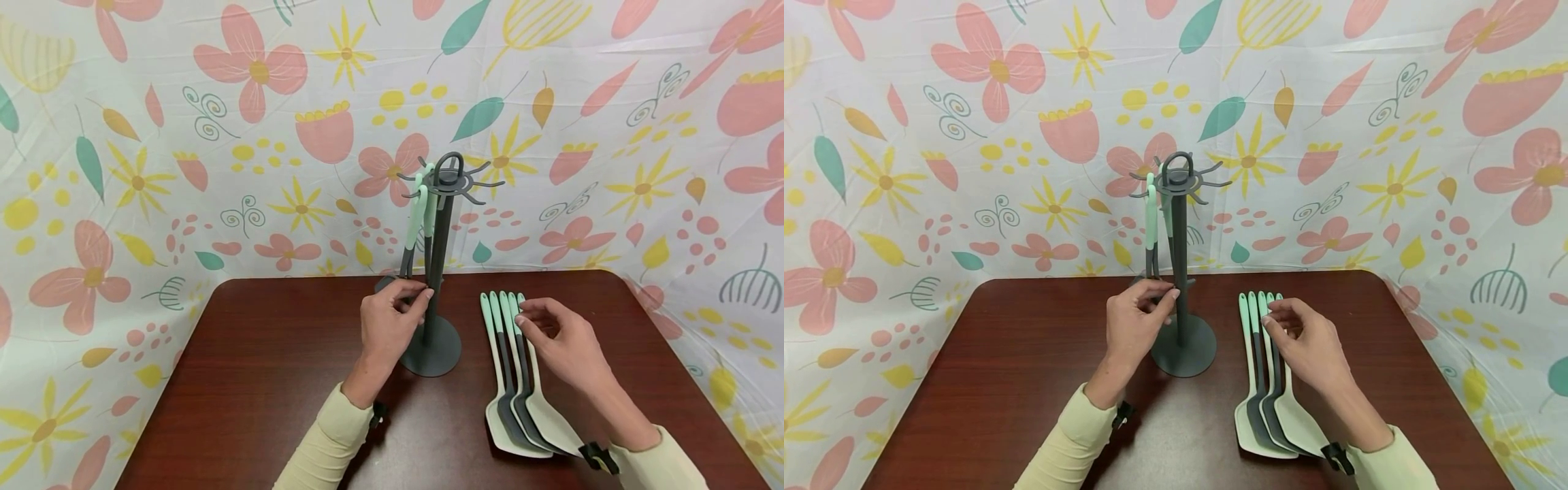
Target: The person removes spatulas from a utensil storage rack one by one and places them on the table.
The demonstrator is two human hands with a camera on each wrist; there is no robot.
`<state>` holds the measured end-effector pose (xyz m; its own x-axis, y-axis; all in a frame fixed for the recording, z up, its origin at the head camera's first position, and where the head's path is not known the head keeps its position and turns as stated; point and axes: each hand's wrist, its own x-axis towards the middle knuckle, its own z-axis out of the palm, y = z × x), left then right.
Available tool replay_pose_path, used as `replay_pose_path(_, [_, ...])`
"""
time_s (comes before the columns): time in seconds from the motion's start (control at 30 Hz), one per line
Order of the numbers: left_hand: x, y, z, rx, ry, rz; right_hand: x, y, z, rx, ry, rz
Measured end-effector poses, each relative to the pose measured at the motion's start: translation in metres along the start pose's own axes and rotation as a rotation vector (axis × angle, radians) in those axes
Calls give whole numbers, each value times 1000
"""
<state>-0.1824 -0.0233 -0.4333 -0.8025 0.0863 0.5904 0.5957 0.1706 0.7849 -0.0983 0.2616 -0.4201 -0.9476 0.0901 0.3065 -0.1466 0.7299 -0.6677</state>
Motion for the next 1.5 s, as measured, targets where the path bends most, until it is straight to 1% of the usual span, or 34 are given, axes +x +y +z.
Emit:
replay_pose_path(0.1, [0,0,0,9,7,2,2,-4,1,14,1,-15])
replay_pose_path(0.27, [-1,4,-2,14,19,-17,7,-10,3,28,-6,-42])
replay_pose_path(0.43, [-1,7,-5,19,11,-32,11,-14,4,39,-10,-66])
replay_pose_path(0.7, [-4,10,-10,113,-8,-18,18,-25,4,73,-17,-81])
replay_pose_path(1.03, [-4,13,-25,115,1,35,28,-40,10,109,-23,-122])
replay_pose_path(1.37, [-7,12,-39,160,1,22,35,-56,16,186,-37,-125])
replay_pose_path(1.5, [-7,12,-44,179,4,17,37,-63,18,218,-45,-141])
